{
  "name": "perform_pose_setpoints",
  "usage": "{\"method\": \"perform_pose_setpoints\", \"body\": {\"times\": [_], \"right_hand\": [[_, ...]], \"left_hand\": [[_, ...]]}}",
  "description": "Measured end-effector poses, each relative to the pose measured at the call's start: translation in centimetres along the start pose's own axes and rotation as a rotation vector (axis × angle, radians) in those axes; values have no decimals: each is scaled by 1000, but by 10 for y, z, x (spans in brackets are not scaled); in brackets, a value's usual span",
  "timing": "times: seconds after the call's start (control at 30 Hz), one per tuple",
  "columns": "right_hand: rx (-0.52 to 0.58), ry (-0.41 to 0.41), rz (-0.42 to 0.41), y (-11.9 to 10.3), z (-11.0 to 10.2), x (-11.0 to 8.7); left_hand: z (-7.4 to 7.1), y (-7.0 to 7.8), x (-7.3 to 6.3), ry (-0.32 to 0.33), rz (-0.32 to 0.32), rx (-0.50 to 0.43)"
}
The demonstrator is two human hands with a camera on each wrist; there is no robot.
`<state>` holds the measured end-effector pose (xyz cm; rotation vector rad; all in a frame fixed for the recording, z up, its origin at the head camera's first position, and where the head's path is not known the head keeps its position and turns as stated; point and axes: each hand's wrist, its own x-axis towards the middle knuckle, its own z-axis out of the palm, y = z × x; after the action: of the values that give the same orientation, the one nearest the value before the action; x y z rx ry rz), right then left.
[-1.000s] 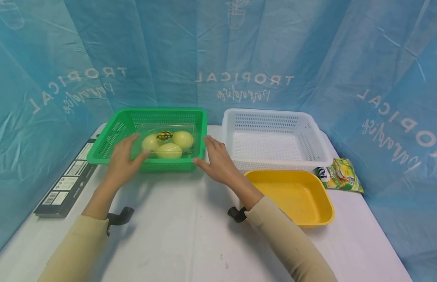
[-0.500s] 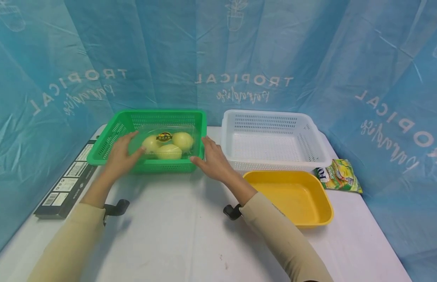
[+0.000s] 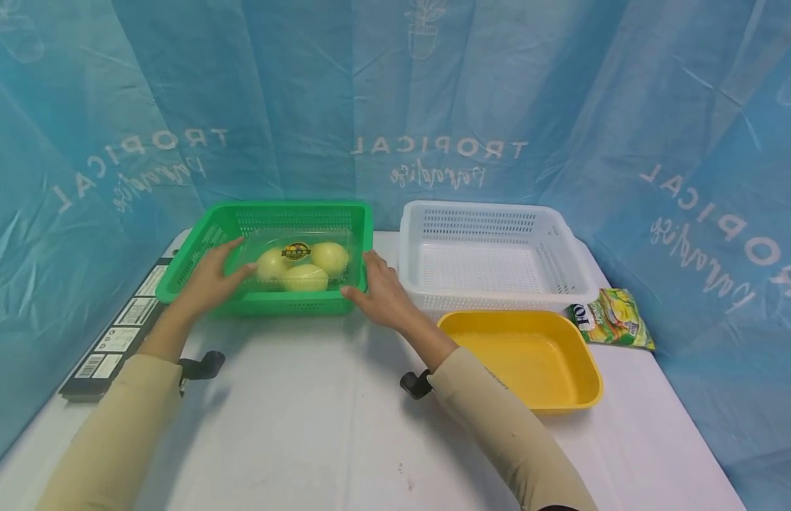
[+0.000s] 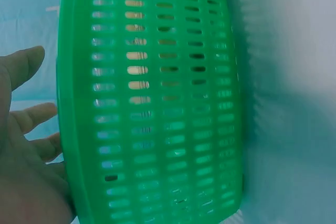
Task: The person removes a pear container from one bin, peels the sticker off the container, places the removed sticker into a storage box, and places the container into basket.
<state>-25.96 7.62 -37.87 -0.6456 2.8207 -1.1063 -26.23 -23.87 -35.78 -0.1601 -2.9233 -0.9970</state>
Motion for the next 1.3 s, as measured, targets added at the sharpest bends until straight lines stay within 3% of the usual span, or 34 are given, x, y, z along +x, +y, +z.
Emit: {"method": "perform_pose_setpoints", "body": {"times": [0.77,1.03,1.3], "right_hand": [[-6,-9,14,7,5,8],[-23,-12,17,9,8,9],[-27,-7,11,11,11,10]], "left_hand": [[-11,-23,24,-189,-77,-35],[-15,-28,29,-264,-80,-99],[-16,-29,31,-325,-127,-142]]}}
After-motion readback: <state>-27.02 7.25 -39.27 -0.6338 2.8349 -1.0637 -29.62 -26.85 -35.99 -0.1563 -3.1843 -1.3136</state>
